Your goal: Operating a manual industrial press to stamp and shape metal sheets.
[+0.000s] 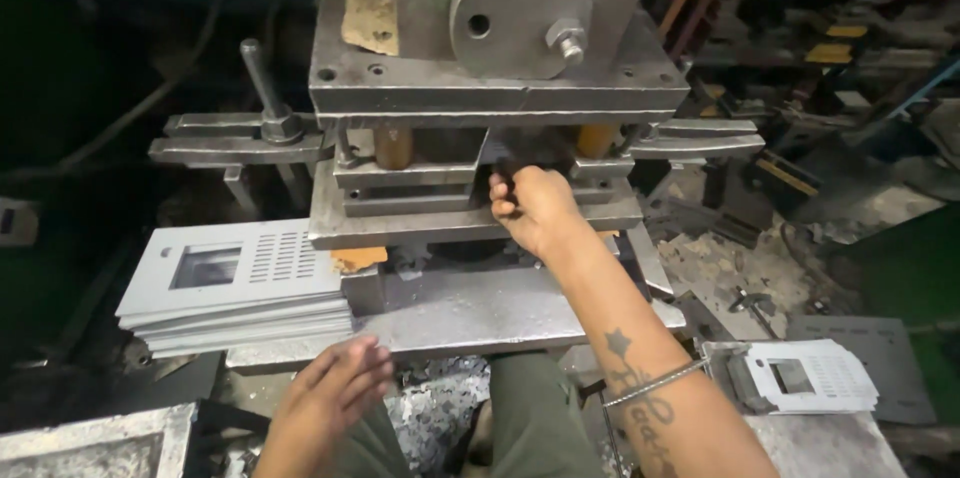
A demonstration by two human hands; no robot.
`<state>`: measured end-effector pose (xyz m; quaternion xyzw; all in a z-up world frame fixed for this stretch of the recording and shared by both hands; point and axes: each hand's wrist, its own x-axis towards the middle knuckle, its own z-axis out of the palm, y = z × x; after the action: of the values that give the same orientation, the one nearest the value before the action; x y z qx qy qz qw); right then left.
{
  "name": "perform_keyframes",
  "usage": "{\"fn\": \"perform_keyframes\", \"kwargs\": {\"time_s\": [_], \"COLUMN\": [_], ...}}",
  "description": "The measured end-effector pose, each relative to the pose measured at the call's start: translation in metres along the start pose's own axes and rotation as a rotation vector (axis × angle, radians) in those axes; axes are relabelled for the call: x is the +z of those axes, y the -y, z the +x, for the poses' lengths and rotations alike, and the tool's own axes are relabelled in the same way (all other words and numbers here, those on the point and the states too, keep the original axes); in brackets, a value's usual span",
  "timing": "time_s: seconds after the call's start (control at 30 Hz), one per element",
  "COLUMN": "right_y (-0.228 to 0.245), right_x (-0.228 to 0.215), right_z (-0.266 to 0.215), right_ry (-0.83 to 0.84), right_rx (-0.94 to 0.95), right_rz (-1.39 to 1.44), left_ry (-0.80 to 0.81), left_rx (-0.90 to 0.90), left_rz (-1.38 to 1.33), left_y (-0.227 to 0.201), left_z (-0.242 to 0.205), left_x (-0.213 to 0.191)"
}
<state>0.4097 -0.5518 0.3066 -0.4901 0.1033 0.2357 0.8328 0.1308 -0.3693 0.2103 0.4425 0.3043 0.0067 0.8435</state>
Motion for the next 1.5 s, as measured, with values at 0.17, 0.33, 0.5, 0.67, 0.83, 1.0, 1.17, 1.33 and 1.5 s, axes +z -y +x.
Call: {"fn": "perform_keyframes", "kwargs": {"time_s": [0.17, 0.33, 0.5, 0.67, 0.83, 1.0, 1.17, 1.33, 1.5], "right_y": [-0.002, 0.004, 0.003, 0.004, 0.003, 0.003, 0.002, 0.009, -0.002], "right_x": [0.015, 0.008, 0.012, 0.013, 0.012, 0.013, 0.015, 0.02, 0.005], "right_z": [-0.001, -0.009, -0.008, -0.011, -0.01, -0.012, -0.017, -0.009, -0.009], "right_ry": [-0.049, -0.039, -0.025, -0.032, -0.025, -0.034, -0.038, -0.033, -0.012], "right_rx": [-0.021, -0.001, -0.02, 0.003, -0.008, -0.005, -0.026, 0.033, 0.113], "right_rz": [0.094, 0.045, 0.038, 0.064, 0.072, 0.067, 0.05, 0.15, 0.347], "left_ry": [-0.012, -0.003, 0.122, -0.458, -0.654, -0.74, -0.746, -0.784, -0.739], "left_rx": [-0.016, -0.05, 0.066, 0.833, 1.082, 0.571, 0.429, 0.387, 0.287], "left_rz": [0.01, 0.082, 0.087, 0.443, 0.562, 0.423, 0.33, 0.338, 0.396], "left_y": [0.025, 0.011, -0.014, -0.082, -0.097, -0.108, -0.107, -0.122, -0.133], "left_z": [0.031, 0.014, 0.011, -0.006, 0.042, 0.067, 0.091, 0.066, 0.081], "left_x": [-0.033, 0.013, 0.014, -0.015, -0.118, -0.166, -0.204, -0.173, -0.235]}}
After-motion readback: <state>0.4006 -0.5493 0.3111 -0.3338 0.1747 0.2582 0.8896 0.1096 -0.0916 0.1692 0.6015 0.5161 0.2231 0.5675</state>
